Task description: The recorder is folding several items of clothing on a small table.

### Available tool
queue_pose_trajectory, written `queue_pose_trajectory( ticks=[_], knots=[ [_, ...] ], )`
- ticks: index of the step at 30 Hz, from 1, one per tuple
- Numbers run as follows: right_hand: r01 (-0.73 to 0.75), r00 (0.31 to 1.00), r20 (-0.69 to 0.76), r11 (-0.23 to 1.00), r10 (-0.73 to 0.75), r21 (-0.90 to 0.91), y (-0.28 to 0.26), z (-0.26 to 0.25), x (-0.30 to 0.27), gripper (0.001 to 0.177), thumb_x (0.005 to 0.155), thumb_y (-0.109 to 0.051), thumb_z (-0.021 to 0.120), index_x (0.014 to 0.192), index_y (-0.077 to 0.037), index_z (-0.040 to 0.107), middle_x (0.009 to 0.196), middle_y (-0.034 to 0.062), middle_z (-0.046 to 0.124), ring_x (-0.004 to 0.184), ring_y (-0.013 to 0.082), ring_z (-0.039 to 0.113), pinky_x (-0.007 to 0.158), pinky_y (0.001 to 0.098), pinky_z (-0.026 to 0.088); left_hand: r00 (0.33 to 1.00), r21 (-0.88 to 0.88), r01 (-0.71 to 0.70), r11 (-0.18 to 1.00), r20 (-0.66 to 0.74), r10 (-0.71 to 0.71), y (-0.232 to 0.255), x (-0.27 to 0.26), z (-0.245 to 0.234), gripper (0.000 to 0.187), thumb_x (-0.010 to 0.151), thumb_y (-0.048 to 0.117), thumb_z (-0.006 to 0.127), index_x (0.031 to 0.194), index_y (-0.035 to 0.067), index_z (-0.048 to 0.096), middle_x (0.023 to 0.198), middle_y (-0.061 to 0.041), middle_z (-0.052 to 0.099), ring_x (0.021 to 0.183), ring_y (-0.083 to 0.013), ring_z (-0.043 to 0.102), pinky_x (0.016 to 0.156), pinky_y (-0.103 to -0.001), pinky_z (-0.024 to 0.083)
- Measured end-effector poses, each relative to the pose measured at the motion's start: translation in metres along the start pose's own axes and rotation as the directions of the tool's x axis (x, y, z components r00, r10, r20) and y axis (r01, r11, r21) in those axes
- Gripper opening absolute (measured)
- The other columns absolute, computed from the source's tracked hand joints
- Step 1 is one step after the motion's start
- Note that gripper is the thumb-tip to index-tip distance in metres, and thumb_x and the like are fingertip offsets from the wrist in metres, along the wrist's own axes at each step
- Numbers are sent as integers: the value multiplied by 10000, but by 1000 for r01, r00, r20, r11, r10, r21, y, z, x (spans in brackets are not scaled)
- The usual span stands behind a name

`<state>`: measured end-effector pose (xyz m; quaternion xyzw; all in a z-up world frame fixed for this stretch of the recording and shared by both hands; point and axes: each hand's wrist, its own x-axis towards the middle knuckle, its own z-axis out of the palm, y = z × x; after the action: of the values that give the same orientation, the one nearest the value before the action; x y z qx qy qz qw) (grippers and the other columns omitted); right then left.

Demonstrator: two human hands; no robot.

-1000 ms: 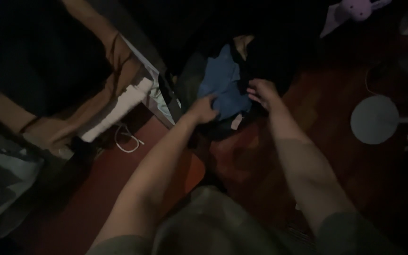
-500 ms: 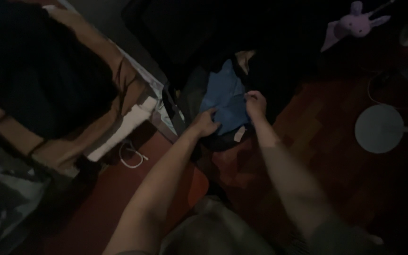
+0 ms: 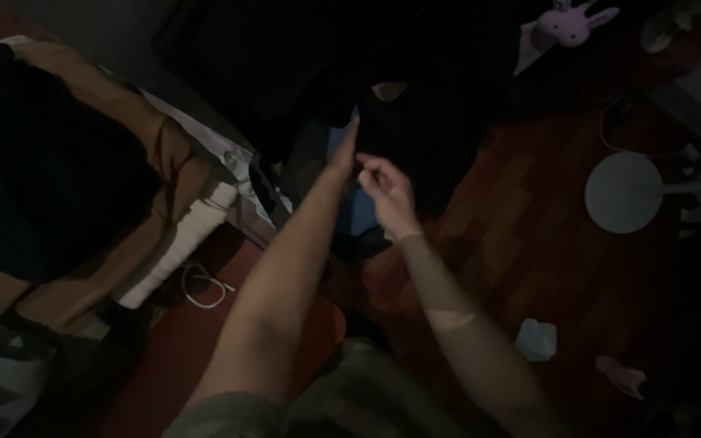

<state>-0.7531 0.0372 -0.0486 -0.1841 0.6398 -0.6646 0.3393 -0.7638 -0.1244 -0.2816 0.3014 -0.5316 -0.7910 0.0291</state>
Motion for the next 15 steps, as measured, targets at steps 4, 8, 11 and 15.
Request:
queue_pose_trajectory(
  ticks=[4,8,11,15],
  knots=[
    [-9,982,188,1000,12,-13,9,-3,-43,197,1048,-230,651,1145,-58,659,1391,79,648,1308,225,579,1149,407,427,992,30,75,997,-105,-71,90,-61,15,796,943,673,420,1560,168,429,1455,-131,513,1281,-285,526,1006,-440,468],
    [13,945,328,997,14,-80,41,-14,-70,175,1053,-224,658,1124,-64,664,1337,94,670,1265,236,602,1146,412,433,982,380,184,907,-119,-149,80,-64,3,598,965,460,588,1443,100,585,1409,-161,646,1270,-322,631,1043,-411,503],
    [-171,943,276,983,184,-70,43,-23,-83,159,1017,-192,684,1091,-52,670,1348,72,660,1212,224,623,1066,418,489,985,494,110,863,-171,-28,70,-71,2,533,970,332,621,1435,74,579,1415,-187,640,1286,-367,622,1065,-421,497],
    [-479,870,-61,868,489,130,26,-36,-80,308,951,-236,700,1216,-92,636,1297,116,669,1118,216,671,924,389,574,927,563,-173,809,-184,326,63,-79,-2,600,1016,296,570,1511,-14,430,1475,-272,511,1339,-449,493,1081,-454,437]
  ],
)
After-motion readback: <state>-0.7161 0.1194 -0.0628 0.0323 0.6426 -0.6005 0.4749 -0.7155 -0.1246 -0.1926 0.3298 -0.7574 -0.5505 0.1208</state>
